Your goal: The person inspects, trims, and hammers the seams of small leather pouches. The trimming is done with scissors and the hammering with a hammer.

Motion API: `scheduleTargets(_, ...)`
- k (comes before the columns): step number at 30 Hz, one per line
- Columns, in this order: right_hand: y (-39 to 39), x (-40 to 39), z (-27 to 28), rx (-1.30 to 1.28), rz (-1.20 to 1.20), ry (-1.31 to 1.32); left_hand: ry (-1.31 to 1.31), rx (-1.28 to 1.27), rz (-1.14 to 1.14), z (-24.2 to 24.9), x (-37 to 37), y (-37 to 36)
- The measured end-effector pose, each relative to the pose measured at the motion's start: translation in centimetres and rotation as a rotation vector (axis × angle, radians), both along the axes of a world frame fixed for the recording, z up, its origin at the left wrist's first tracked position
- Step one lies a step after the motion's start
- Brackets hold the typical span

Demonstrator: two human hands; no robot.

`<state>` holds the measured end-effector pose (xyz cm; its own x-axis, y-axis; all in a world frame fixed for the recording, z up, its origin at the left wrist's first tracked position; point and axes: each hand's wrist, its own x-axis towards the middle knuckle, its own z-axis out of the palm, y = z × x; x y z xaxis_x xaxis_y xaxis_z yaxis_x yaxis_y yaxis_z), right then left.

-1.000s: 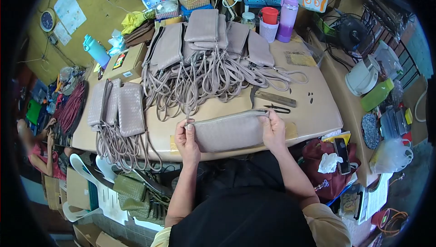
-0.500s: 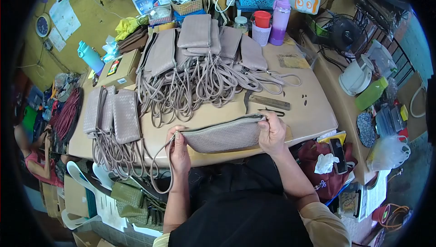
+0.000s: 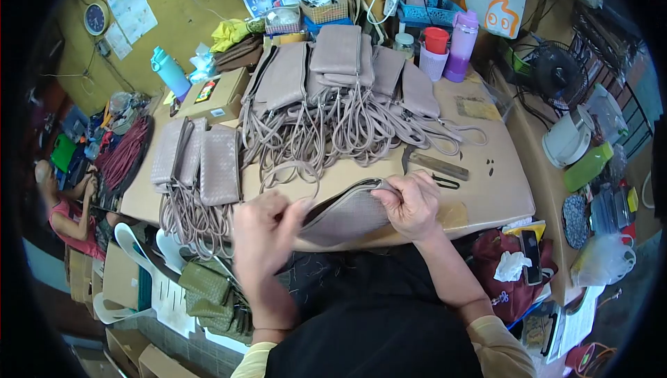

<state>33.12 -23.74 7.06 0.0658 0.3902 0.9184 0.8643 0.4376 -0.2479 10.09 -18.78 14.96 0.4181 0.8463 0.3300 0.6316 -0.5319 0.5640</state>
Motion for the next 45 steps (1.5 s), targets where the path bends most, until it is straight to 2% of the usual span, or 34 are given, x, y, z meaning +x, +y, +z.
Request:
scheduleTargets(2, -0.2, 0.2, 0.8, 0.008, -0.025, -0.032, -0.141, -0.250, -0.066, 1.6, -3.1, 0.2)
scheduleTargets(4, 0.4, 0.0, 1.7, 0.085, -0.043, -0.124, -0.500, -0.161, -0.299, 1.5, -2.8, 0.0)
scheduleTargets(6, 0.6, -0.5, 2.5, 0.079, -0.034, -0.188, -0.409, 0.057, -0.212, 1.7, 2.0, -0.7)
scheduleTargets(8, 1.1, -1.1, 2.6, 0.086, -0.044, -0.297, -0.386, 0.015, -0.198, -0.9, 4.8, 0.1)
scheduleTargets(9, 0.9, -1.1, 2.2, 0.017, -0.040, -0.292, -0.386, 0.020, -0.187, -2.3, 5.2, 0.7)
scheduleTargets(12, 1.3, -0.9, 1.2, 0.021, -0.019, -0.277, -0.361, 0.105, -0.205, -4.2, 5.9, 1.3)
scheduleTargets(14, 1.1, -1.0, 0.9, 0.008, -0.012, -0.277, -0.512, -0.210, -0.194, -4.4, 6.3, 0.7)
scheduleTargets(18, 0.8, -0.9, 0.3, -0.047, 0.066, -0.292, -0.616, -0.104, -0.253, -6.8, 6.6, 1.6)
scheduleTargets(19, 0.8, -0.8, 0.5, -0.048, 0.068, -0.292, -0.736, -0.319, -0.265, -7.1, 6.5, 1.6)
scheduleTargets(20, 0.5, -0.7, 0.7, -0.140, 0.190, -0.182, -0.851, -0.540, -0.274, -7.4, 6.3, 1.6)
scheduleTargets(21, 0.2, -0.4, 0.8, -0.232, 0.313, -0.070, -0.848, -0.542, -0.270, -7.8, 6.0, 1.6)
scheduleTargets(23, -0.3, 1.9, -1.2, -0.363, 0.301, 0.242, -1.008, -0.691, -0.280, -8.4, 5.1, 2.3)
scheduleTargets(24, -0.5, 4.1, -2.7, -0.403, 0.086, 0.166, -1.006, -0.690, -0.276, -8.8, 4.3, 2.8)
scheduleTargets(26, -0.9, 7.5, -5.7, -0.470, -0.290, 0.011, -1.109, -1.089, -0.415, -9.5, 3.1, 3.6)
scheduleTargets(27, -1.5, 8.3, -7.1, -0.499, -0.453, -0.064, -1.110, -1.091, -0.418, -9.4, 3.3, 3.3)
scheduleTargets(31, -2.4, 10.4, -11.5, -0.544, -0.457, -0.116, -1.133, -1.121, -0.430, -9.2, 5.5, 2.2)
scheduleTargets(33, -2.3, 10.8, -12.0, -0.720, -0.517, -0.113, -1.118, -1.096, -0.478, -9.2, 6.3, 1.9)
scheduleTargets(34, -2.2, 11.0, -11.8, -0.719, -0.522, -0.111, -1.187, -1.120, -0.489, -9.2, 6.7, 1.9)
scheduleTargets(36, -2.1, 11.9, -10.3, -0.846, -0.506, 0.412, -1.258, -1.144, -0.510, -9.1, 7.5, 1.9)
scheduleTargets(37, -2.3, 11.7, -8.4, -0.840, -0.512, 0.411, -1.262, -1.147, -0.514, -9.1, 7.9, 1.9)
scheduleTargets(39, -3.4, 10.4, -3.9, -0.769, -0.157, 0.745, -1.264, -1.154, -0.520, -9.0, 8.8, 1.8)
scheduleTargets(41, -5.1, 7.5, 2.0, -0.492, -0.058, 0.239, -1.276, -1.169, -0.529, -9.0, 10.2, 1.4)
scheduleTargets(42, -5.8, 6.4, 4.0, -0.491, -0.067, 0.240, -1.273, -1.175, -0.537, -9.0, 10.8, 1.4)
scheduleTargets(44, -6.7, 4.8, 6.4, -0.631, -0.212, -0.122, -1.238, -1.163, -0.545, -9.1, 11.5, 1.3)
scheduleTargets(45, -6.6, 4.2, 6.8, -0.632, -0.221, -0.124, -1.238, -1.168, -0.554, -9.2, 11.8, 1.3)
